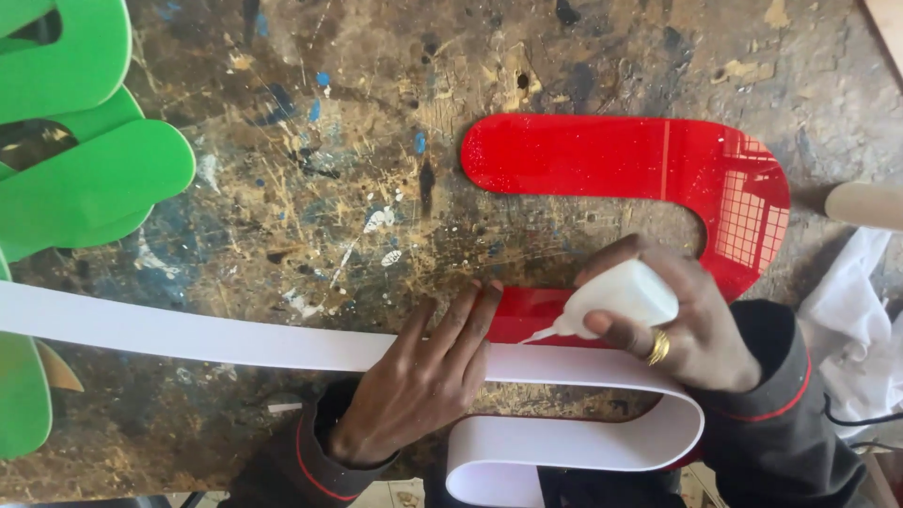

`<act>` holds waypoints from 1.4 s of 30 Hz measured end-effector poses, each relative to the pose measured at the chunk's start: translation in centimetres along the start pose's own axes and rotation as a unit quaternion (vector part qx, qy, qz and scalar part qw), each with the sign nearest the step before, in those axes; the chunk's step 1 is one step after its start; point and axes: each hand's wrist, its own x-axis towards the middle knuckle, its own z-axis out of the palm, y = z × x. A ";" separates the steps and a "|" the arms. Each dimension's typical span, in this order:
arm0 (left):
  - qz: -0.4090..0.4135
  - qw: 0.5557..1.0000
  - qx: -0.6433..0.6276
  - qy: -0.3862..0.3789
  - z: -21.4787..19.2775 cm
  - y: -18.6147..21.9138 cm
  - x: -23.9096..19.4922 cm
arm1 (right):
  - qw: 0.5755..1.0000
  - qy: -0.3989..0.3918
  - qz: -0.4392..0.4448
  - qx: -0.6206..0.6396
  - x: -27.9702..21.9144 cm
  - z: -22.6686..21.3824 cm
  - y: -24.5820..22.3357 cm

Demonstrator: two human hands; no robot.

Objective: Attaching a white plastic border to a red acrylic letter using glue and a cleaning cloth.

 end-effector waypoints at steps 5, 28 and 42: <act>-0.004 1.000 -0.008 -0.013 0.4 0.3 -0.4 | 0.998 -0.033 -0.033 -0.041 0.4 0.9 -1.0; -0.017 0.997 -0.055 -0.056 -0.5 0.0 0.5 | 0.949 0.190 -0.039 0.249 -3.3 -2.4 4.9; -0.021 0.997 -0.053 -0.057 -1.1 0.0 0.8 | 0.622 0.068 -0.083 -0.776 0.2 20.5 -1.6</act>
